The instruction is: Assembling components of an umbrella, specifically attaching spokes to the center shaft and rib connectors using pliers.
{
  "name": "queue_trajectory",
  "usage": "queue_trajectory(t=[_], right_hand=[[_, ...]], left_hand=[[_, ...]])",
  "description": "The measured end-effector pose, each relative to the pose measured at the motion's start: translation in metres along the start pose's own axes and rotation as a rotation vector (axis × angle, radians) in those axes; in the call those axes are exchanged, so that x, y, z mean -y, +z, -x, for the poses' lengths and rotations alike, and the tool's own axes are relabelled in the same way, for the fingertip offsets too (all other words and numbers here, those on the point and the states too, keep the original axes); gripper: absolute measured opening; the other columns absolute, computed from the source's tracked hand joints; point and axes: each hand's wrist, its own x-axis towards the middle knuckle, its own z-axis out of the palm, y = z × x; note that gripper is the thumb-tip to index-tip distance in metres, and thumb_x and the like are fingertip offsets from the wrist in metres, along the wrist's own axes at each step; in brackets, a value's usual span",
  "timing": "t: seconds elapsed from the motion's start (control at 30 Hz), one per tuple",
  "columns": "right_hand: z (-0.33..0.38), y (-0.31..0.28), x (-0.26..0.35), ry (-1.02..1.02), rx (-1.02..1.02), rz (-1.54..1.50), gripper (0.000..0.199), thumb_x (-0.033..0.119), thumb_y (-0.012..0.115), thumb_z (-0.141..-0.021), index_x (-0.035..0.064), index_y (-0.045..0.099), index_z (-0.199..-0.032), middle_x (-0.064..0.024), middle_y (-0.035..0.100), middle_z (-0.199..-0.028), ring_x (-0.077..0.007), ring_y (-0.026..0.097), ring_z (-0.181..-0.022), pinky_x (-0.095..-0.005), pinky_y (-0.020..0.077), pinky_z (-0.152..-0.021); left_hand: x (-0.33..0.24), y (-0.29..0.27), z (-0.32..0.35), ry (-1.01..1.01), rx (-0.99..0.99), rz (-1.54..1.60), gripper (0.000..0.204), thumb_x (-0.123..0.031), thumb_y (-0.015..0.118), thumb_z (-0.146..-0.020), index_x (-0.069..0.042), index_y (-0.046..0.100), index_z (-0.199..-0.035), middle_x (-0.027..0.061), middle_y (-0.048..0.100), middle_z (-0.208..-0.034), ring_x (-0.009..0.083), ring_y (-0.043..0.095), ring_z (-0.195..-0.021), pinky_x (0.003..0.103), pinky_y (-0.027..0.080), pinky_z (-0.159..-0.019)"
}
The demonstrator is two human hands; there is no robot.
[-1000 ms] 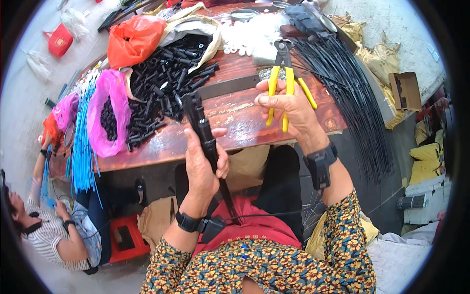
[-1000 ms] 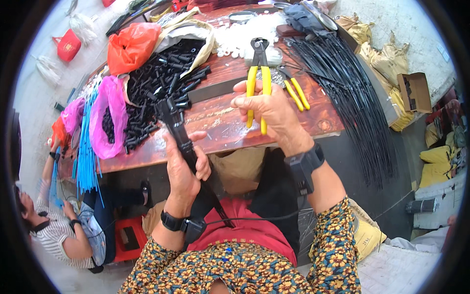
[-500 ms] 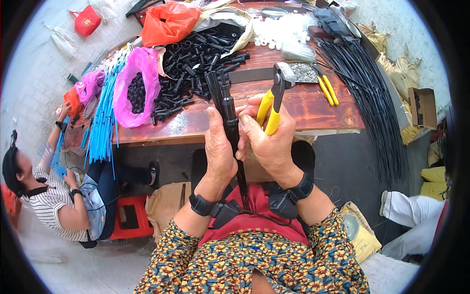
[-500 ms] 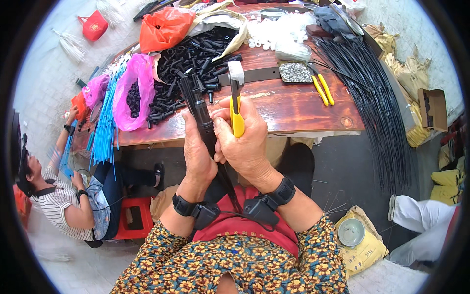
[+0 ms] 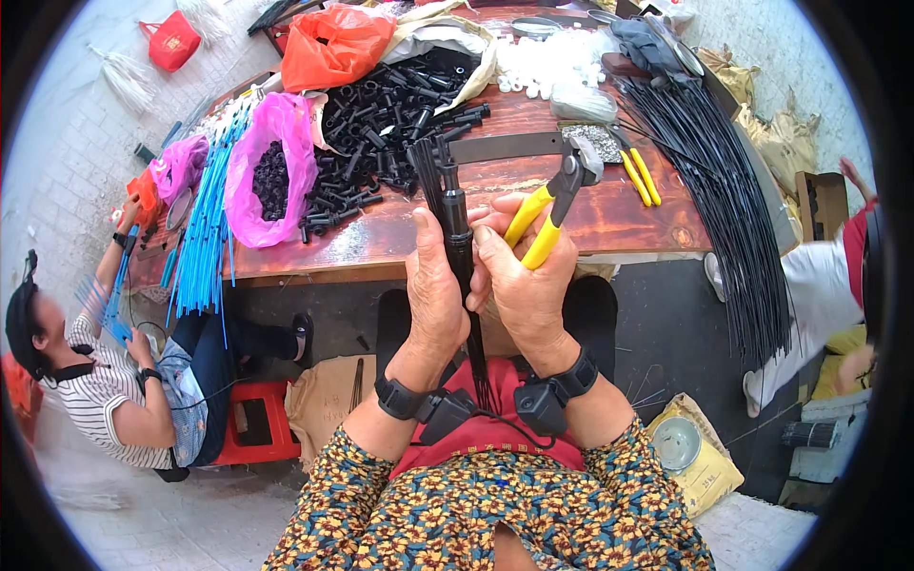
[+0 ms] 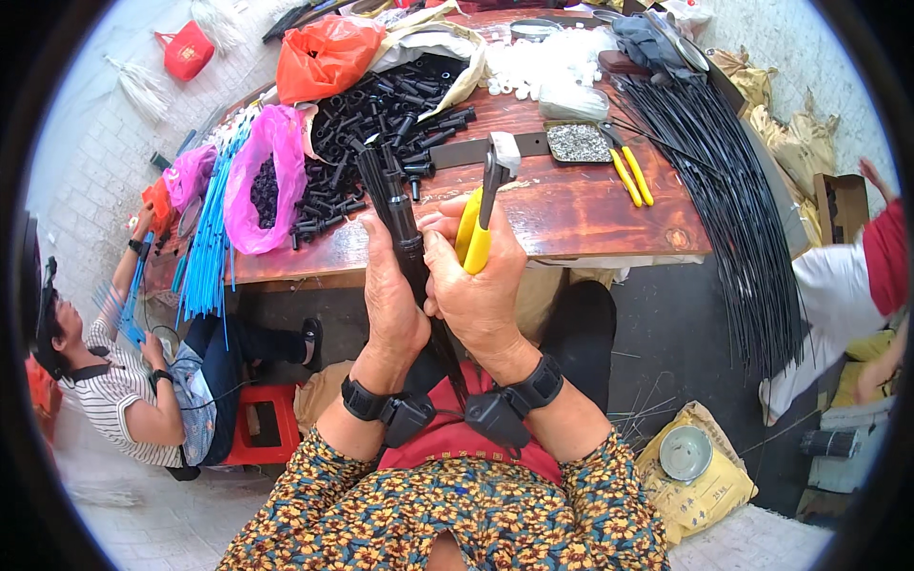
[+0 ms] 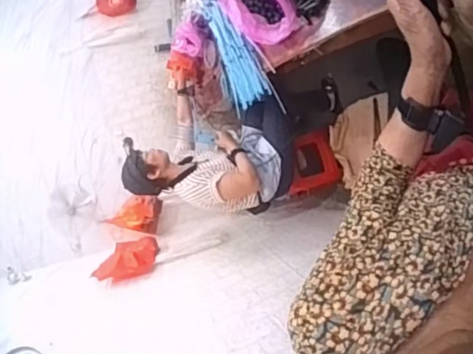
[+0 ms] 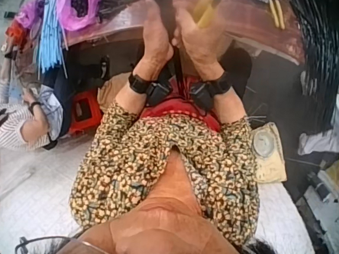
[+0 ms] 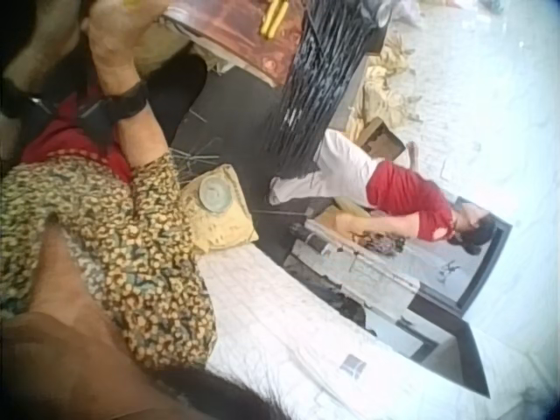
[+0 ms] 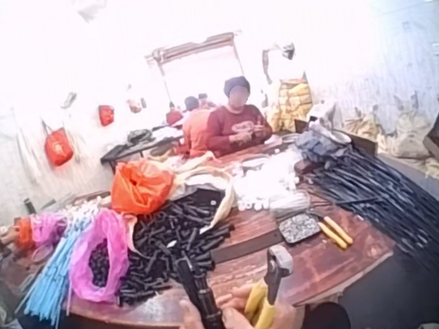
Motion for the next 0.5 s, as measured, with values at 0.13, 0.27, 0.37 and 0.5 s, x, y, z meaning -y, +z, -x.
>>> queue_trajectory(t=[0.13,0.27,0.37,0.5], right_hand=[[0.0009,0.0011,-0.0023,0.031,-0.002,-0.089,0.023,-0.009,0.059,-0.085,0.0004,0.052,-0.105,-0.0096,0.067,-0.088,-0.0075,0.055,-0.047,-0.0213,0.0434,-0.037],[-0.0004,0.0000,-0.0052,0.063,0.009,-0.139,0.021,-0.009,0.058,-0.085,0.0000,0.052,-0.103,-0.0100,0.067,-0.089,-0.0080,0.056,-0.048,-0.0215,0.0436,-0.037],[-0.0006,-0.0005,-0.0055,0.073,0.025,-0.117,0.021,-0.009,0.058,-0.085,0.0000,0.052,-0.103,-0.0097,0.067,-0.090,-0.0080,0.057,-0.050,-0.0214,0.0450,-0.038],[0.0016,-0.0014,-0.0083,-0.088,0.067,0.096,0.023,-0.010,0.057,-0.087,-0.0007,0.049,-0.107,-0.0124,0.063,-0.088,-0.0130,0.060,-0.053,-0.0246,0.0493,-0.043]], left_hand=[[0.0017,-0.0073,-0.0013,-0.015,0.013,0.008,0.078,-0.068,0.029,-0.096,0.001,0.060,-0.113,-0.0016,0.047,-0.052,0.0058,0.037,-0.038,0.022,0.029,-0.035],[0.0014,-0.0089,-0.0022,-0.030,0.011,0.018,0.078,-0.068,0.029,-0.095,0.001,0.060,-0.112,-0.0016,0.048,-0.053,0.0059,0.037,-0.038,0.022,0.029,-0.035],[0.0019,-0.0099,-0.0032,-0.033,0.006,0.018,0.077,-0.068,0.030,-0.095,0.001,0.059,-0.112,-0.0016,0.048,-0.054,0.0059,0.037,-0.038,0.022,0.029,-0.035],[0.0047,-0.0071,-0.0047,0.035,-0.022,-0.039,0.077,-0.067,0.030,-0.096,0.001,0.060,-0.113,-0.0016,0.049,-0.054,0.0061,0.039,-0.038,0.022,0.029,-0.034]])
